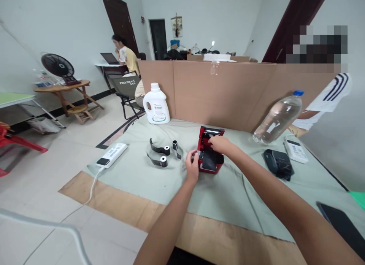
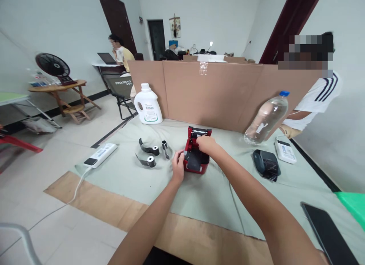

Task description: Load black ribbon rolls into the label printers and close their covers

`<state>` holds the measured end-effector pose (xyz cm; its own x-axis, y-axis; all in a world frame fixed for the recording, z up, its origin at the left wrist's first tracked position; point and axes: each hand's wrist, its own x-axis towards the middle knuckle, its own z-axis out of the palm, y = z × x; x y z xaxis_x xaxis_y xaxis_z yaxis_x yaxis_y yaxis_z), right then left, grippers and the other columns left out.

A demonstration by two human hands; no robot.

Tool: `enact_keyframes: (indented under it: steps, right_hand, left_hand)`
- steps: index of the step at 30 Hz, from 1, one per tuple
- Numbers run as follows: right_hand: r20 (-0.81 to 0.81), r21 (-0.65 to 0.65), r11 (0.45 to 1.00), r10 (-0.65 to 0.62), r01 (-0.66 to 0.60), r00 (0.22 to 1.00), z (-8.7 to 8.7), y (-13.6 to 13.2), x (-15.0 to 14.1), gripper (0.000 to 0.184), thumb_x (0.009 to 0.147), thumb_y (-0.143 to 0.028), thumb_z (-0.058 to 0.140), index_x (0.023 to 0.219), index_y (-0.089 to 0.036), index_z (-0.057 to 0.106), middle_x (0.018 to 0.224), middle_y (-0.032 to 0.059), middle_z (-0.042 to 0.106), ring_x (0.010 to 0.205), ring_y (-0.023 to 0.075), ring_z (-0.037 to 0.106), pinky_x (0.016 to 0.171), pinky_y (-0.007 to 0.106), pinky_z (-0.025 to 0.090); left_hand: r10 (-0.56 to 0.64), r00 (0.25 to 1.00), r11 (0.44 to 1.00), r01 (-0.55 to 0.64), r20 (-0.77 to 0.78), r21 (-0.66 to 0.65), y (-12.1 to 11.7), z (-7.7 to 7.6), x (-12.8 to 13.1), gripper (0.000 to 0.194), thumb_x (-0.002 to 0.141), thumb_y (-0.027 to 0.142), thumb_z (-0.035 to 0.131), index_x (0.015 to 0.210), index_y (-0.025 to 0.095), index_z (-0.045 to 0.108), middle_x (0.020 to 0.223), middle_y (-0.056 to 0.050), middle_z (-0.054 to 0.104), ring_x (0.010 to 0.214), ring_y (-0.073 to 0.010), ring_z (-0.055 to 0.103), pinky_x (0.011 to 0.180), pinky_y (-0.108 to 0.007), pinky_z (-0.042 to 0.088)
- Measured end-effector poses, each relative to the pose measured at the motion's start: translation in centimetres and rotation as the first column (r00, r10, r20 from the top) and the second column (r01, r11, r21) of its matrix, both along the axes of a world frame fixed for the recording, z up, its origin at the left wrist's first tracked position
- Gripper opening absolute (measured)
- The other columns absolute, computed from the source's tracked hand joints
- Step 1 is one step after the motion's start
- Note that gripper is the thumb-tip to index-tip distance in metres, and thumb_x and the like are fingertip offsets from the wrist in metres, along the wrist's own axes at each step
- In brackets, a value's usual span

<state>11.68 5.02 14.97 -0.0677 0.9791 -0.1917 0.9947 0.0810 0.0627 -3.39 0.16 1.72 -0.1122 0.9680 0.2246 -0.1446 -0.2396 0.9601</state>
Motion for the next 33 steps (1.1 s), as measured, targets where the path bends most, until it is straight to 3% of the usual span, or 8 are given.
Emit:
enact_keyframes:
  steps: [7, 13, 19, 22, 24, 27, 30, 33]
  right_hand:
    - [0.009, -0.082, 0.996, 0.031, -0.031, 0.999, -1.0, -0.3, -0.7, 0.024, 0.087, -0.025, 0.066, 0.108, -0.021, 0.077, 0.112, 0.0125, 0.076, 0.103, 0.0295, 0.072, 0.076, 0.032, 0.052]
    - [0.011, -0.126, 0.991, 0.041, -0.039, 0.999, -1.1, 0.6, -1.4, 0.016, 0.079, -0.023, 0.072, 0.094, -0.021, 0.079, 0.102, 0.0113, 0.078, 0.095, 0.0291, 0.073, 0.073, 0.032, 0.05]
    - [-0.034, 0.028, 1.0, 0.016, -0.015, 0.999, 0.0, -2.0, -0.6, 0.023, 0.087, -0.03, 0.063, 0.103, -0.017, 0.072, 0.111, 0.0143, 0.074, 0.098, 0.0268, 0.07, 0.074, 0.03, 0.048]
    - [-0.237, 0.186, 0.979, -0.041, 0.087, 0.971, 1.0, -3.7, 0.2, 0.027, 0.09, -0.03, 0.053, 0.108, -0.016, 0.067, 0.101, 0.0136, 0.074, 0.088, 0.0249, 0.068, 0.071, 0.03, 0.046]
    - [-0.512, 0.203, 0.958, -0.073, 0.203, 0.856, 1.8, -4.2, 0.2, 0.026, 0.088, -0.029, 0.048, 0.107, -0.019, 0.063, 0.084, 0.0085, 0.071, 0.073, 0.0211, 0.063, 0.065, 0.029, 0.044]
    - [-0.881, -0.022, 0.964, -0.144, 0.264, 0.451, 3.0, -4.2, -1.1, 0.015, 0.085, -0.033, 0.044, 0.094, -0.024, 0.053, 0.06, -0.0016, 0.052, 0.046, 0.0144, 0.042, 0.048, 0.027, 0.031]
    - [-0.973, -0.222, 0.969, -0.227, 0.11, 0.036, 3.8, -3.5, -3.4, 0.014, 0.084, -0.038, 0.045, 0.082, -0.025, 0.041, 0.059, -0.0039, 0.045, 0.041, 0.0102, 0.026, 0.044, 0.025, 0.022]
    - [-0.955, -0.273, 0.962, -0.269, 0.013, -0.123, 3.8, -2.0, -5.9, 0.023, 0.087, -0.042, 0.051, 0.08, -0.024, 0.039, 0.058, -0.0053, 0.043, 0.042, 0.0086, 0.028, 0.044, 0.023, 0.026]
  left_hand:
    - [-0.015, 1.0, 1.0, 0.015, 0.006, 0.022, 0.3, -0.5, -0.1, 0.031, 0.096, 0.042, 0.053, 0.111, 0.019, 0.067, 0.113, -0.009, 0.069, 0.108, -0.0228, 0.064, 0.098, -0.037, 0.05]
    - [-0.018, 1.0, 1.0, 0.018, 0.005, 0.021, 0.3, -0.2, -0.1, 0.029, 0.096, 0.04, 0.053, 0.11, 0.019, 0.067, 0.111, -0.009, 0.069, 0.106, -0.022, 0.065, 0.098, -0.037, 0.05]
    - [-0.019, 0.999, 1.0, 0.019, 0.026, 0.023, 0.4, -0.4, -0.1, 0.03, 0.095, 0.042, 0.054, 0.11, 0.019, 0.068, 0.111, -0.009, 0.07, 0.107, -0.0225, 0.065, 0.098, -0.037, 0.049]
    - [-0.016, 1.0, 1.0, 0.016, 0.024, 0.026, 0.5, -0.6, 0.0, 0.03, 0.095, 0.042, 0.055, 0.109, 0.019, 0.068, 0.11, -0.01, 0.07, 0.107, -0.0232, 0.065, 0.096, -0.037, 0.05]
    - [-0.018, 0.999, 0.999, 0.017, 0.03, 0.029, 0.6, -0.6, 0.1, 0.029, 0.095, 0.041, 0.055, 0.108, 0.018, 0.068, 0.11, -0.01, 0.07, 0.107, -0.0236, 0.065, 0.097, -0.038, 0.05]
    - [-0.023, 0.999, 0.999, 0.021, 0.046, 0.036, 0.6, -0.5, 0.2, 0.028, 0.096, 0.041, 0.055, 0.107, 0.018, 0.068, 0.109, -0.009, 0.07, 0.106, -0.023, 0.065, 0.098, -0.038, 0.05]
    - [-0.012, 0.999, 1.0, 0.01, 0.051, 0.028, 0.5, -0.4, 0.2, 0.026, 0.096, 0.04, 0.055, 0.105, 0.018, 0.067, 0.105, -0.009, 0.069, 0.102, -0.022, 0.065, 0.096, -0.037, 0.05]
    - [-0.004, 0.998, 1.0, 0.002, 0.062, 0.029, 0.4, -0.2, 0.2, 0.024, 0.095, 0.037, 0.057, 0.105, 0.019, 0.067, 0.105, -0.009, 0.069, 0.102, -0.0221, 0.065, 0.094, -0.035, 0.05]
